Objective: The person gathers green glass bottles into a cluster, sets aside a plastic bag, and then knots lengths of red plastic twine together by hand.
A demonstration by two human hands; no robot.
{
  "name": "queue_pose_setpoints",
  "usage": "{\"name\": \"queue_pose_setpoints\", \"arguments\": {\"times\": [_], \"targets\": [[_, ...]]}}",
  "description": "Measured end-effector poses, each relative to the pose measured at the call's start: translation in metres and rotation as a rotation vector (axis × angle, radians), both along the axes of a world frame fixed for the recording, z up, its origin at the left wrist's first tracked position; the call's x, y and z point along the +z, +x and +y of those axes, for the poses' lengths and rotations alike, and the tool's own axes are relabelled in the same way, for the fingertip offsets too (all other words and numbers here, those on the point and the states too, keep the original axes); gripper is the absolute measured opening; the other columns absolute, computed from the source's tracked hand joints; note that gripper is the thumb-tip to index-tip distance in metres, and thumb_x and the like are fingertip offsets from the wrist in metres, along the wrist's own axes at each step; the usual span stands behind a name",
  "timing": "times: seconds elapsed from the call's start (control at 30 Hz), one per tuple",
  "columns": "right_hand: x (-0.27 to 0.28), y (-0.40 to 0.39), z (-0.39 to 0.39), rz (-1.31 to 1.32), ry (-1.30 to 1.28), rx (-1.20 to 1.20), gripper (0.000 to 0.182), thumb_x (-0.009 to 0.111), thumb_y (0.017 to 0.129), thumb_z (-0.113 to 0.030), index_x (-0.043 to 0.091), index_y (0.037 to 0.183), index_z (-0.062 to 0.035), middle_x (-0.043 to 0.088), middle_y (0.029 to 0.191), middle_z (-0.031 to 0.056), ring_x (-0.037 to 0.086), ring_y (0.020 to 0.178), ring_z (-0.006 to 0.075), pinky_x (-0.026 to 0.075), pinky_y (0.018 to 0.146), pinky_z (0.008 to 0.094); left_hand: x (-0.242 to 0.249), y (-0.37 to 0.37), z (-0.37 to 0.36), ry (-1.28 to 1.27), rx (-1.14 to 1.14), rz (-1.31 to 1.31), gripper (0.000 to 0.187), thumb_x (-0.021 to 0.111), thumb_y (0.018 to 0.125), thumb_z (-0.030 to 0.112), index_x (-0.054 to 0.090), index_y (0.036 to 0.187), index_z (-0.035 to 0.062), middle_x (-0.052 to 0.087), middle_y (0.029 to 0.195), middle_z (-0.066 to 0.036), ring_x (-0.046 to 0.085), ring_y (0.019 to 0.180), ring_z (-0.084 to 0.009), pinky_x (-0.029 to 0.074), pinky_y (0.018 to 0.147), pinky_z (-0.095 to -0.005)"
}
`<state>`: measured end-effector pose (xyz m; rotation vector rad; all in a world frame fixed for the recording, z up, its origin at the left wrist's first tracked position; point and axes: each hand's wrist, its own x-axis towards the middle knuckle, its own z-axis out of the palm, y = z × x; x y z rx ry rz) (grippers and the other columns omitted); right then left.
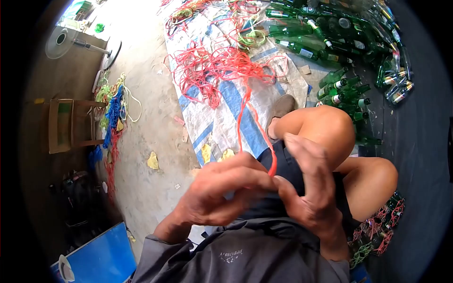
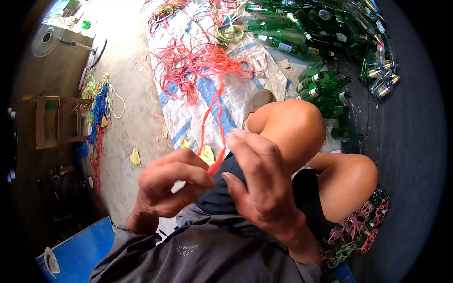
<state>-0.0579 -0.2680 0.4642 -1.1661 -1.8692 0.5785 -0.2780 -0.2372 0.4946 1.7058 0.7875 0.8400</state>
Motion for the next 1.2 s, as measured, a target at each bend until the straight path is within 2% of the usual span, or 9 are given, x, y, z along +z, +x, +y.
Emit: {"name": "queue_pose_setpoints", "arguments": {"times": [0.17, 0.2, 0.33, 0.47, 0.53, 0.57, 0.83, 1.0, 1.2], "targets": [[-0.017, -0.012, 0.005, 0.032, -0.034, 0.199, 0.037, 0.069, 0.090, 0.002, 0.064, 0.126, 0.0055, 0.066, 0.110, 0.0211, 0.067, 0.101, 0.0385, 0.054, 0.090, 0.0473, 0.001, -0.009, -0.010, -0.086, -0.093, -0.054, 0.019, 0.076, 0.085, -0.010, 0.074, 0.102, -0.0028, 0.072, 0.093, -0.015, 0.072, 0.083, -0.0274, 0.056, 0.072, -0.0365], [-0.015, -0.014, 0.005, 0.103, -0.063, 0.199, 0.027, 0.068, 0.091, 0.003, 0.068, 0.118, 0.0048, 0.065, 0.094, 0.0193, 0.065, 0.083, 0.0359, 0.053, 0.076, 0.0452, -0.005, -0.015, -0.012, -0.088, -0.078, -0.059, 0.021, 0.078, 0.084, -0.009, 0.074, 0.103, -0.0013, 0.073, 0.092, -0.012, 0.071, 0.079, -0.0229, 0.055, 0.069, -0.0340], [-0.006, -0.002, -0.002, 0.226, -0.137, 0.106, 0.018, 0.068, 0.091, 0.003, 0.071, 0.109, 0.0040, 0.064, 0.081, 0.0159, 0.063, 0.068, 0.0331, 0.052, 0.064, 0.0404, -0.019, -0.033, -0.011, -0.013, 0.083, 0.206, 0.025, 0.080, 0.081, -0.005, 0.076, 0.104, 0.0035, 0.072, 0.087, -0.004, 0.064, 0.068, -0.0113, 0.049, 0.061, -0.0279], [0.001, 0.021, -0.013, 0.217, -0.143, -0.096, 0.015, 0.073, 0.094, -0.006, 0.074, 0.106, 0.0030, 0.059, 0.073, 0.0084, 0.054, 0.062, 0.0190, 0.044, 0.058, 0.0325, -0.063, -0.063, -0.002, 0.023, 0.242, 0.281, 0.024, 0.073, 0.088, -0.008, 0.073, 0.109, 0.0030, 0.073, 0.090, -0.005, 0.068, 0.079, -0.0097, 0.051, 0.066, -0.0254], [0.001, 0.029, -0.014, 0.246, -0.080, -0.151, 0.013, 0.074, 0.092, -0.002, 0.075, 0.104, 0.0033, 0.058, 0.072, 0.0054, 0.050, 0.061, 0.0144, 0.039, 0.057, 0.0280, -0.087, -0.073, 0.005, 0.042, 0.346, 0.256, 0.020, 0.068, 0.092, -0.009, 0.071, 0.108, 0.0019, 0.075, 0.093, -0.004, 0.071, 0.084, -0.0088, 0.053, 0.069, -0.0250], [0.004, 0.033, -0.016, 0.235, -0.074, -0.181, 0.013, 0.074, 0.091, -0.001, 0.075, 0.104, 0.0034, 0.059, 0.072, 0.0047, 0.050, 0.061, 0.0134, 0.038, 0.056, 0.0273, -0.095, -0.076, 0.008, 0.031, 0.409, 0.286, 0.021, 0.063, 0.094, -0.015, 0.070, 0.110, -0.0040, 0.073, 0.095, -0.005, 0.066, 0.087, -0.0079, 0.053, 0.081, -0.0240], [0.005, 0.056, -0.032, 0.179, 0.073, -0.247, 0.013, 0.072, 0.091, 0.002, 0.074, 0.103, 0.0046, 0.066, 0.076, 0.0059, 0.047, 0.060, 0.0116, 0.034, 0.055, 0.0258, -0.162, -0.119, 0.067, 0.106, 0.548, 0.010, 0.019, 0.066, 0.104, 0.007, 0.068, 0.117, -0.0066, 0.066, 0.099, -0.001, 0.060, 0.092, -0.0081, 0.050, 0.086, -0.0256], [0.006, 0.069, -0.041, 0.178, 0.096, -0.270, 0.010, 0.070, 0.092, 0.002, 0.071, 0.101, 0.0060, 0.062, 0.074, 0.0075, 0.052, 0.062, 0.0147, 0.040, 0.058, 0.0277, -0.174, -0.121, 0.108, 0.015, 0.714, -0.118, 0.021, 0.074, 0.102, 0.016, 0.076, 0.113, -0.0014, 0.070, 0.091, 0.001, 0.059, 0.077, -0.0057, 0.049, 0.070, -0.0233], [0.012, 0.092, -0.040, 0.185, 0.184, -0.299, 0.011, 0.068, 0.096, -0.004, 0.069, 0.096, 0.0071, 0.063, 0.078, 0.0094, 0.055, 0.068, 0.0167, 0.043, 0.065, 0.0305, -0.190, -0.128, 0.164, -0.077, 0.760, -0.256, 0.021, 0.074, 0.102, 0.017, 0.076, 0.113, -0.0008, 0.065, 0.083, 0.002, 0.056, 0.070, -0.0059, 0.050, 0.066, -0.0235]]}}
